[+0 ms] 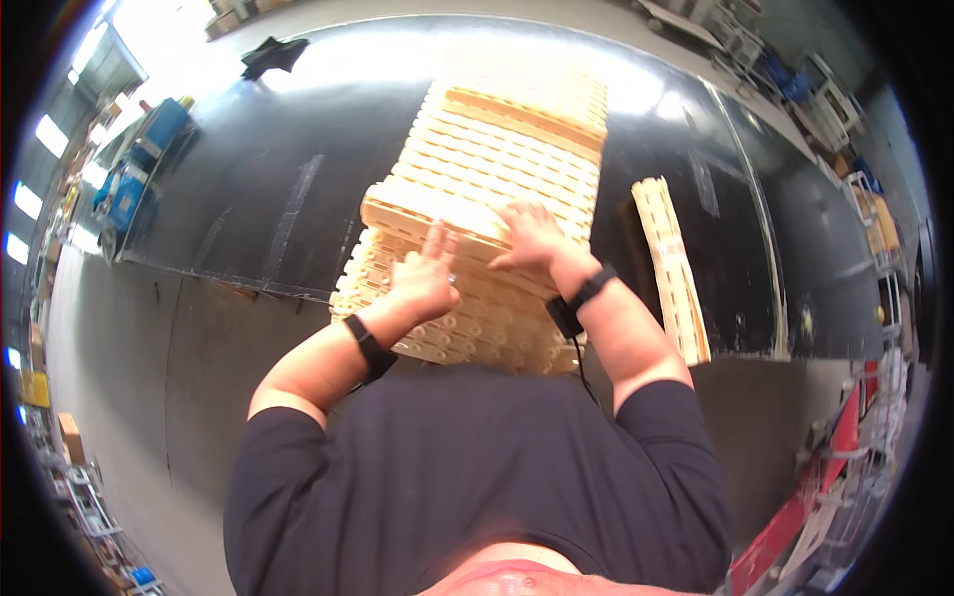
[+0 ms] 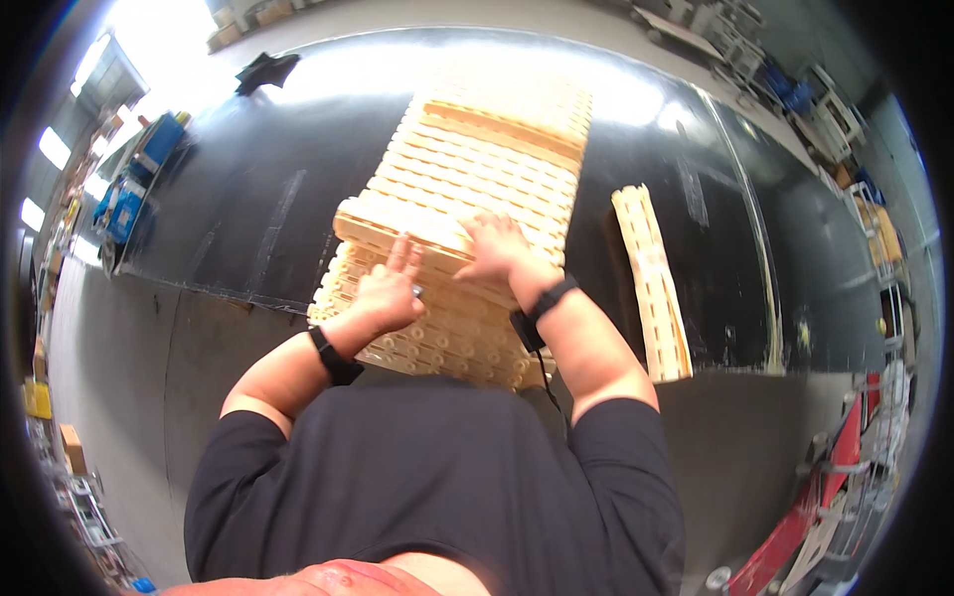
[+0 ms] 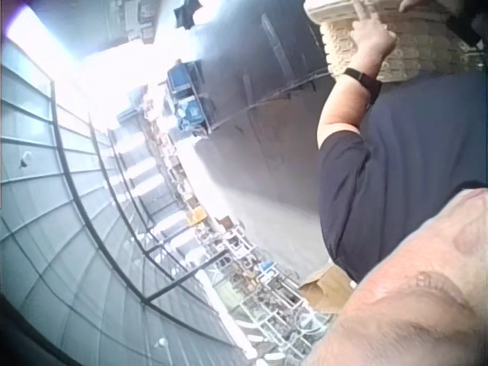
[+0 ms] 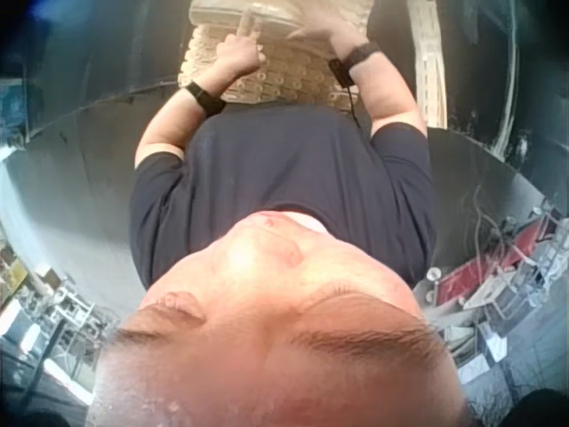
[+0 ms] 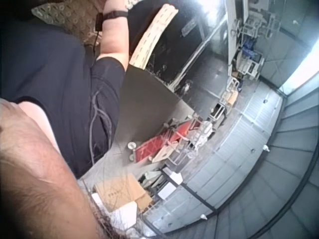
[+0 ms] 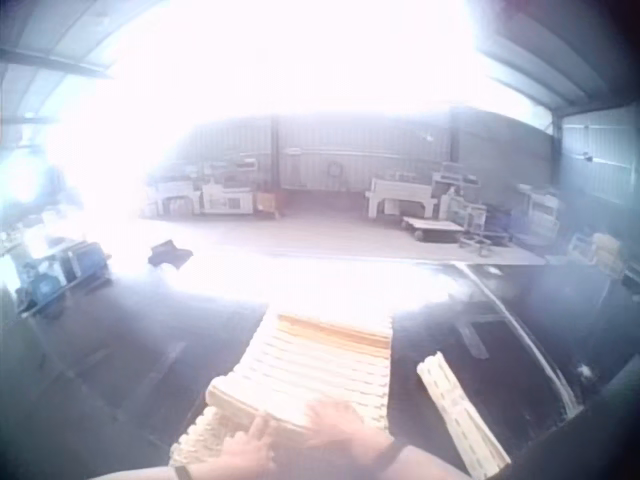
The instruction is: Organizing and checking foam products on a work table in a factory environment.
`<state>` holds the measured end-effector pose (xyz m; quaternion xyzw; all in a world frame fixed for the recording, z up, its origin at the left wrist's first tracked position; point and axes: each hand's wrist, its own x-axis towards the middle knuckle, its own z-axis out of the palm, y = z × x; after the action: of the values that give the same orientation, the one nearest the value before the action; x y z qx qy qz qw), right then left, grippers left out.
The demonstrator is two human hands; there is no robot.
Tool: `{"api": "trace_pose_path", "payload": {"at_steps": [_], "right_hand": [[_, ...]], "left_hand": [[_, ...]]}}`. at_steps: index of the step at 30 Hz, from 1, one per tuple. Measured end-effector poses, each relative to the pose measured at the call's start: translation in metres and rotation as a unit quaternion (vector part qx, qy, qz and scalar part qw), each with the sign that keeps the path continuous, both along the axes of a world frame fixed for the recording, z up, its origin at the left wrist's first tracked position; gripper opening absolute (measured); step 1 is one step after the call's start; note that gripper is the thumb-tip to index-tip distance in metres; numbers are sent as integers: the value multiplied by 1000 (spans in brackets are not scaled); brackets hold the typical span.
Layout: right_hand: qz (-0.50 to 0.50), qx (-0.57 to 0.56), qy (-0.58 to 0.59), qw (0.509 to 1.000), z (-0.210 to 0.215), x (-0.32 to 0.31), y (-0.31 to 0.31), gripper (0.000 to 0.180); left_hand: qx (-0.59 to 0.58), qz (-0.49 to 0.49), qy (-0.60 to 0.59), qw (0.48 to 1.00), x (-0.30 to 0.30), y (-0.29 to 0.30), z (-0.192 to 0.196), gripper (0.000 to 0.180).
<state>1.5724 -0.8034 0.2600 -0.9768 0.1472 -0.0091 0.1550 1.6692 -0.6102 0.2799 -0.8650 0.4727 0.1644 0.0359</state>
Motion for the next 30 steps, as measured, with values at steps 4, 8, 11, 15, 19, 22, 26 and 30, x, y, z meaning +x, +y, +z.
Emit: {"api": "trace_pose_path", "payload": {"at_steps": [4, 8, 11, 15, 19, 22, 26, 30], "right_hand": [[-59, -73, 134, 987, 0, -5, 41, 82], [-126, -116, 103, 980, 9, 16, 41, 91], [-88, -81, 34, 992, 9, 20, 22, 81], [-31, 280, 24, 959, -2, 5, 18, 80], [-39, 90, 30, 995, -9, -11, 49, 84], [-59, -188, 40, 980, -2, -8, 67, 90], [-120, -154, 100, 976, 4, -2, 66, 93], [-102, -44, 67, 992, -8, -14, 54, 95]], "left_hand": [[-22, -18, 57, 998, 20, -24, 7, 76], [-84, 16, 74, 994, 31, -36, 28, 75], [-63, -36, -5, 997, 21, -11, 28, 74], [-59, -83, -30, 994, 10, 33, 14, 79], [-100, -95, -36, 990, 9, 27, 0, 85], [-123, -85, -41, 988, 18, -2, -3, 84], [-164, -64, -65, 982, 23, -15, 3, 83], [-169, -55, -54, 983, 13, 30, 8, 83]]}}
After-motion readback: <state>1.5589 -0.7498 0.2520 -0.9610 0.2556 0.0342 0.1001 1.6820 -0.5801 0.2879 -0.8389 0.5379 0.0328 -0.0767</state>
